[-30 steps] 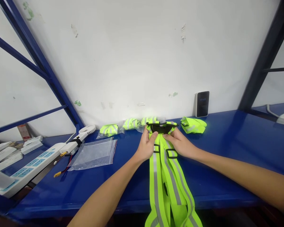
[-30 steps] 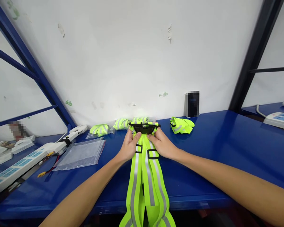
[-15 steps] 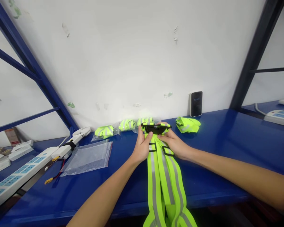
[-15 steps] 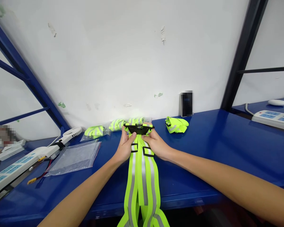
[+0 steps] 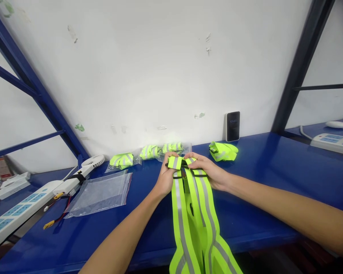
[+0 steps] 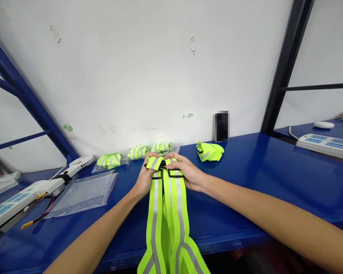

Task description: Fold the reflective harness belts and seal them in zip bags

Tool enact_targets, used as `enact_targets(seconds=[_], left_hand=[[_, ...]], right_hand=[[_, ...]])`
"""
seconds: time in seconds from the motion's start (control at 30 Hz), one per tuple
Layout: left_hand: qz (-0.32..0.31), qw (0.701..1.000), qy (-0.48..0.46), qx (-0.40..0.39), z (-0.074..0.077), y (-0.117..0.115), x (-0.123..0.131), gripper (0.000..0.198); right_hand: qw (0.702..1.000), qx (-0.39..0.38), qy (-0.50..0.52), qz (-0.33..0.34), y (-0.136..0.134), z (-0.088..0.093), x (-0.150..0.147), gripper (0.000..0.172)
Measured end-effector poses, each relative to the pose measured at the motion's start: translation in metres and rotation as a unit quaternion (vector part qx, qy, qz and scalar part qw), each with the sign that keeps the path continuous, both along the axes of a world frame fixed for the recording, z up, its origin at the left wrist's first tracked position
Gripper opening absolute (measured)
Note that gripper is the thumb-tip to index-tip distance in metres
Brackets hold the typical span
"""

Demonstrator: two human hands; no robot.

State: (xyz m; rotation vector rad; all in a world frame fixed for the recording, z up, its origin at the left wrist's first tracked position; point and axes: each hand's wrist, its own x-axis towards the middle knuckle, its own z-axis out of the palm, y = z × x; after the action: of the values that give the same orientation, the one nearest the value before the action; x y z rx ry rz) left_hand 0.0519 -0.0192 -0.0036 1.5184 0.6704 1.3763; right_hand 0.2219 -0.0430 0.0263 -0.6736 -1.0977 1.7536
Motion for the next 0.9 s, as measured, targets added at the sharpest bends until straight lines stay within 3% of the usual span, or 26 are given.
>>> enact_targets(seconds=[0.2,0.3,0.4,0.5,0.63,0.9], left_hand=[[-0.066,0.994,-0.081,-0.035,-0.004,0.0,0.004,0.068],[-0.064,0.986,-0.114,-0.102,-0.008,0.003,0.009,0.065],[-0.044,0.982,-0.107,-0.149,-0.011,0.007,0.01,0.051],[-0.044,0.989,-0.083,-0.117,-0.01,0.01,0.009,0.05],[-0.051,0.994,-0.039,-0.084,-0.007,0.011,0.004,0.046],[-0.036,0.995,-0.029,-0.084,-0.008,0.01,0.004,0.046]], right_hand=[[0.994,0.057,-0.029,-0.094,0.009,-0.002,0.005,0.066],[0.989,0.094,-0.025,-0.113,0.015,-0.008,0.004,0.082],[0.985,0.127,-0.029,-0.114,0.018,-0.014,0.002,0.075],[0.98,0.142,-0.044,-0.132,0.017,-0.019,-0.002,0.056],[0.979,0.131,-0.024,-0.154,0.009,-0.024,-0.007,0.051],[0.989,0.077,0.033,-0.12,-0.001,-0.02,-0.011,0.072]])
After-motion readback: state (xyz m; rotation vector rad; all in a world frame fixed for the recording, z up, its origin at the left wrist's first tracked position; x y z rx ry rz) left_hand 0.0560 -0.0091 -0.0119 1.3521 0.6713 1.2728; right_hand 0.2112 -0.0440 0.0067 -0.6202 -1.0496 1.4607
